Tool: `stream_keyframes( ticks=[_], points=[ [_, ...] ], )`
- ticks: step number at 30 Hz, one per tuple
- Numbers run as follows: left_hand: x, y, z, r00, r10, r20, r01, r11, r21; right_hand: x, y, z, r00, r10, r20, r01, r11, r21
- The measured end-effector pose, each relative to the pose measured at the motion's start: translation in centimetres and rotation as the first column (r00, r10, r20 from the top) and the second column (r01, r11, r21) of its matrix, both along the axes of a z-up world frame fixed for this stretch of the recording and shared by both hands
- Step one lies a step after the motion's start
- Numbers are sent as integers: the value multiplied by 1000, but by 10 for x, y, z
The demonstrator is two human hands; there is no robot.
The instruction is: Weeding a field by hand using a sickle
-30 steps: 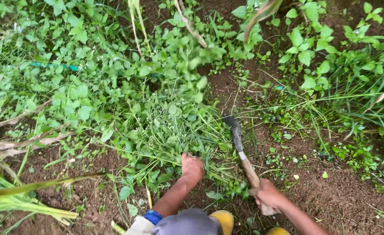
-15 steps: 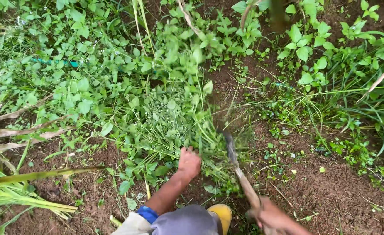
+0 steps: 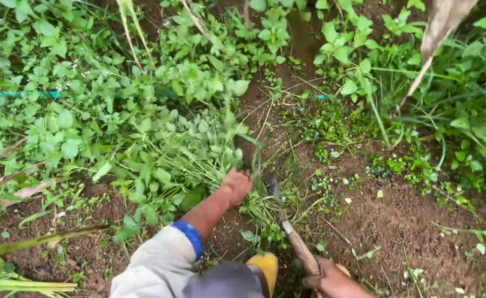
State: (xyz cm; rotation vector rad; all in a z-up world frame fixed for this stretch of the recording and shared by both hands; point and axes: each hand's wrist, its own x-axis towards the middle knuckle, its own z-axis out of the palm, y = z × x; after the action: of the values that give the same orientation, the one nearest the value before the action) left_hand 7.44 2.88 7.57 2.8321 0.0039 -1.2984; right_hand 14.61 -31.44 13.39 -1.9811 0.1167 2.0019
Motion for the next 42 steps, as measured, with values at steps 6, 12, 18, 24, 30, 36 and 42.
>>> stream_keyframes(
  ticks=[6, 12, 18, 24, 30, 36, 42],
  points=[
    [-55, -29, -55, 999, 48, 0, -46, 947, 318, 18, 5, 26, 994, 104, 15, -105, 994, 31],
    [-46, -30, -14, 974, 211, -79, -188, 956, 227, 36, -1, -49, 971, -224, 87, 200, 954, 225],
    [-55, -18, -34, 959, 267, 92, -277, 952, 130, 33, -55, -49, 949, -245, -201, 272, 955, 118],
    [-12, 9, 34, 889, 415, 195, -424, 906, 8, 63, -78, 26, 967, -217, -131, 242, 946, 215],
    [111, 32, 108, 753, 519, 405, -466, 855, -229, 92, -81, 47, 902, -431, 31, 387, 838, 384],
    [176, -17, 120, 801, 527, 286, -513, 849, -126, 89, -82, 35, 849, -496, 182, 423, 844, 330],
    [166, -47, 18, 861, 503, 77, -497, 864, -80, 81, -112, 0, 814, -541, 210, 502, 838, 214]
  ],
)
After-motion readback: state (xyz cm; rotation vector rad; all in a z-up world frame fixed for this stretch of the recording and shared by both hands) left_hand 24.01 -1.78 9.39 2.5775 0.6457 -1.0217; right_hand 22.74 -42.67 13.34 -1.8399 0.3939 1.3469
